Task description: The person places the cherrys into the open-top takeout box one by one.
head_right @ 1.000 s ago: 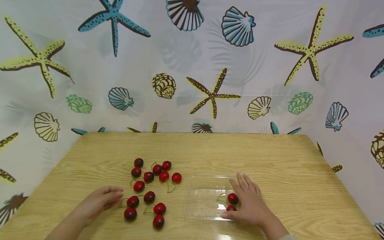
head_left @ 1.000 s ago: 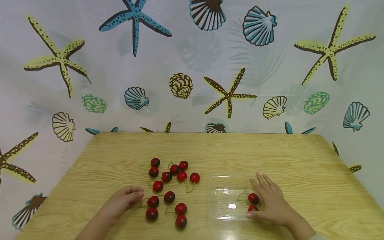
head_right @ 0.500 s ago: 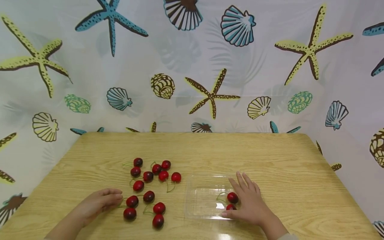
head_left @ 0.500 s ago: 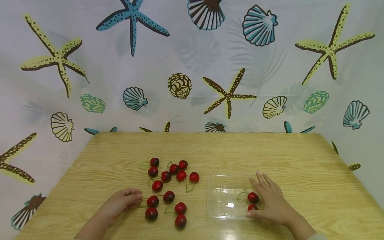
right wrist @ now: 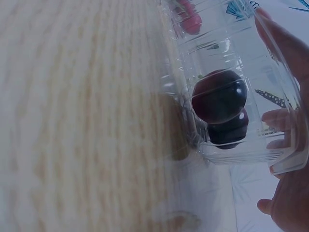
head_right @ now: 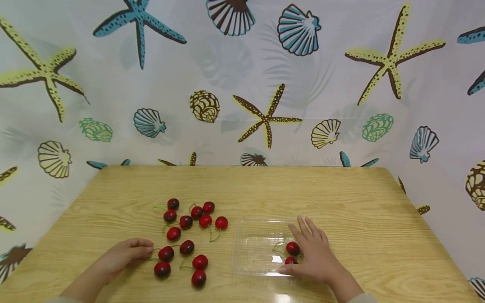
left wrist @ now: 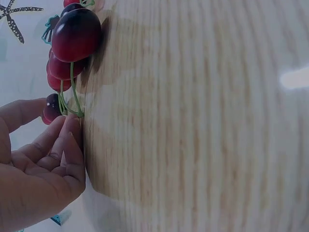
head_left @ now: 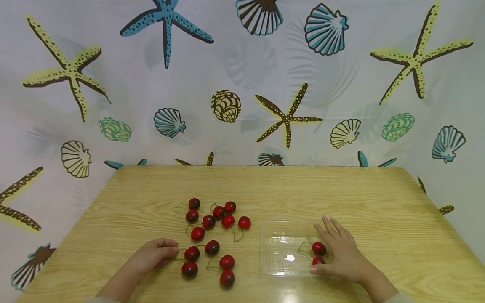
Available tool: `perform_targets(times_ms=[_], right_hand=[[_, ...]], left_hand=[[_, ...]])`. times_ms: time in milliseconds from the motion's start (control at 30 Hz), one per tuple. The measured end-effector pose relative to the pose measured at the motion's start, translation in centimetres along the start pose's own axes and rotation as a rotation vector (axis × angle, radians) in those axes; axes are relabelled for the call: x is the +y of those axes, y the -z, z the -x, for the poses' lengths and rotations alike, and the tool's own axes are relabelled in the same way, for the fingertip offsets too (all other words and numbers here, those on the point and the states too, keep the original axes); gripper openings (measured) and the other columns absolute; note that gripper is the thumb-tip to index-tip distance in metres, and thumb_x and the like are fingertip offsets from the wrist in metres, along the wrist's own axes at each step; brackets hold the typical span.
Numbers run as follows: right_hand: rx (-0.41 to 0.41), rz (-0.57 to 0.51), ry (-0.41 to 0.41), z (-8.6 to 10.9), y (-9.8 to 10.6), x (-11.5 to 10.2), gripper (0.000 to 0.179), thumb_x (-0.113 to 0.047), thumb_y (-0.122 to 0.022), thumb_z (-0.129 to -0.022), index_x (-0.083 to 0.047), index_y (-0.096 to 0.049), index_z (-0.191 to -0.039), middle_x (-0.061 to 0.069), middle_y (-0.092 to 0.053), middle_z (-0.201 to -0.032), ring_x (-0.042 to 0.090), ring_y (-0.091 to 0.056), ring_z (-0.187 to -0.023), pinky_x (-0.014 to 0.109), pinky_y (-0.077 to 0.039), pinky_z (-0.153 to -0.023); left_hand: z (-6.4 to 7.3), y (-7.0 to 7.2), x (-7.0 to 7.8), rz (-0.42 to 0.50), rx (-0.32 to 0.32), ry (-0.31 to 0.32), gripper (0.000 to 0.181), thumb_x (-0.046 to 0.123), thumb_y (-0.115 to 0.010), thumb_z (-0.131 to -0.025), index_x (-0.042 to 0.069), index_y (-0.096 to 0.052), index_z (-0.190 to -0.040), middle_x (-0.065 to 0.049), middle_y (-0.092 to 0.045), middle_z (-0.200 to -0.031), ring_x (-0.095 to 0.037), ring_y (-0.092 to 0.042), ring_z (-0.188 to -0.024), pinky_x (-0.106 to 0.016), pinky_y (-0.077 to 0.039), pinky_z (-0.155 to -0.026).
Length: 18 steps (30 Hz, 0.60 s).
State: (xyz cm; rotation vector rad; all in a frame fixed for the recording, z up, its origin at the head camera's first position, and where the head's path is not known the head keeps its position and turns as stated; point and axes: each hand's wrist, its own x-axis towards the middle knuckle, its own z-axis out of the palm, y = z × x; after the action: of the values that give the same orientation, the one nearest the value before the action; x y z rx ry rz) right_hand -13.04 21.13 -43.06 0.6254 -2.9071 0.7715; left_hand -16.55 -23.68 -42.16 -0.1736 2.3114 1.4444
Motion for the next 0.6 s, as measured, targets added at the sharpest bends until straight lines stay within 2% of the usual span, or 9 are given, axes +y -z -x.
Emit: perform_targets(times_ms=[400,600], right_hand=[[-0.005,0.007,-0.005,0.07,-0.07,-0.01,0.098,-0.059,-0.063,-0.062,-0.003,-0.027,-0.134,0.019,-0.011,-0.140,0.038,-0.005,-0.125,0.065,-0.008,-0.090],[-0.001,-0.003,-0.008,0.16,-0.13,0.00,0.099,-0.059,-0.064,-0.061,-0.003,-0.028,-0.133,0.019,-0.012,-0.140,0.037,-0.005,-0.125,0.064,-0.008,-0.091]], left_hand=[[-0.39,0.01,0.37,-0.126,-0.016,0.006,0.031,0.015,-0.058,-0.081,-0.005,-0.055,-0.104,-0.006,-0.058,-0.095,-0.021,-0.052,-0.088,-0.039,-0.042,-0.078],[-0.44,-0.16,0.24,-0.145,-0.021,0.021,0.029,0.011,-0.058,-0.079,-0.005,-0.055,-0.102,-0.005,-0.058,-0.092,-0.019,-0.053,-0.084,-0.037,-0.044,-0.075]])
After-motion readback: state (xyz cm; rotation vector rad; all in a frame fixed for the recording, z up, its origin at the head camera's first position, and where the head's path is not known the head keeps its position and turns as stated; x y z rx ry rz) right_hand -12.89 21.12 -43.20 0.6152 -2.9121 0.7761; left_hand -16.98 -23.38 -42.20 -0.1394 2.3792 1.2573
